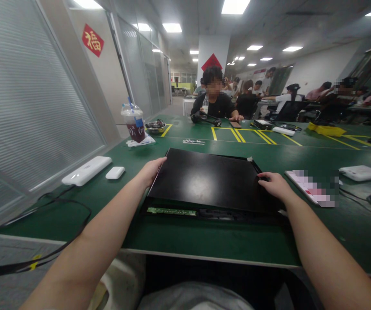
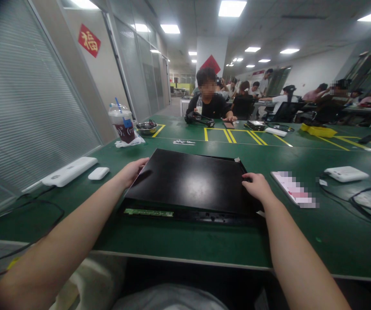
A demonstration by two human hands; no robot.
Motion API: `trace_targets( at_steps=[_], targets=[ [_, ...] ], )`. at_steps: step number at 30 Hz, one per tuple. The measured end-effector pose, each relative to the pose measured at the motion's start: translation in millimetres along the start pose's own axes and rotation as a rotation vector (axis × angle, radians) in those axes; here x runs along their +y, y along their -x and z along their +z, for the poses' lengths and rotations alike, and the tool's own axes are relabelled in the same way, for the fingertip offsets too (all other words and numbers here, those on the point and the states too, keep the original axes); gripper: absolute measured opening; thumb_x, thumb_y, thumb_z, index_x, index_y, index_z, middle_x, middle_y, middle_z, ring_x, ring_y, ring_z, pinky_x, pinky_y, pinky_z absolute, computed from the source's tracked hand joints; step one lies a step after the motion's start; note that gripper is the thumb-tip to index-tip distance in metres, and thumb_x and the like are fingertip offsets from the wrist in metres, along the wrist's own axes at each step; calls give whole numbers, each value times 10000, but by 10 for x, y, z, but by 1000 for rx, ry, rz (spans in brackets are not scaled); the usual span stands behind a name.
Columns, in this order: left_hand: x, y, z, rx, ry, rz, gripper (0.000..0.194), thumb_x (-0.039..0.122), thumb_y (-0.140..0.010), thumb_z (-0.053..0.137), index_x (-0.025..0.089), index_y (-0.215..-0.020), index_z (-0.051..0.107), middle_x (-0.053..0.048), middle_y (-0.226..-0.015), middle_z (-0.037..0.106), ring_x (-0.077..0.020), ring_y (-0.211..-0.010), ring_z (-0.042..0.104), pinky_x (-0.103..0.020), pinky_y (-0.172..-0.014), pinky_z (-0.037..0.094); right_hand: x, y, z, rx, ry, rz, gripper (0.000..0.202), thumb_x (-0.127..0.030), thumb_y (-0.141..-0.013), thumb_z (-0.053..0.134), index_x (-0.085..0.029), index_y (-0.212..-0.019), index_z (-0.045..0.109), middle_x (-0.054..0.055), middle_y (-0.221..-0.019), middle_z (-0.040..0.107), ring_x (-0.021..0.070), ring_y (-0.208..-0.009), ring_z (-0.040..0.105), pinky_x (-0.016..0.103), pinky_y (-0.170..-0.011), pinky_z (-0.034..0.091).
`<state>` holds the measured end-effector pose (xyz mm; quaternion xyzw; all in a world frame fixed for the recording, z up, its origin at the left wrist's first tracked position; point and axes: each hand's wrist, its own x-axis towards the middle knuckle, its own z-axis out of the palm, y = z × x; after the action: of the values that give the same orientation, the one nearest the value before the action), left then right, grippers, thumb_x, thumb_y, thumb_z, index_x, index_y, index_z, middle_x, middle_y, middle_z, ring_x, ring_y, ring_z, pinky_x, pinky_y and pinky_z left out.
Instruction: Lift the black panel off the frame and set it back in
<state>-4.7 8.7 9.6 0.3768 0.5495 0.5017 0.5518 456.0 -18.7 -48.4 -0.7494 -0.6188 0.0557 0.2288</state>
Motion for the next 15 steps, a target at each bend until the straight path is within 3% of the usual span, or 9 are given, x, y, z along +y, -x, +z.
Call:
trace_targets(
  at_steps=[5,15],
  targets=[
    [-9,105,19,-53,-68,-17,346,146,-571,862,174,-839,646,-31,-676,720,-190,-542,678,-303,-576,562,-21,5,-13,-17,12,15,363,-284,-773,615,-172,-1090,752,105,-913,689,236,-857,650,356,-835,515],
    [23,113,21,-38,-88,21,319,161,-576,877,152,-839,697,-49,-710,733,-185,-571,688,-296,-605,566,-26,11,-17,5,-3,27,340,-277,-752,626,-191,-1053,760,103,-931,687,240,-875,649,369,-843,520]
  ],
)
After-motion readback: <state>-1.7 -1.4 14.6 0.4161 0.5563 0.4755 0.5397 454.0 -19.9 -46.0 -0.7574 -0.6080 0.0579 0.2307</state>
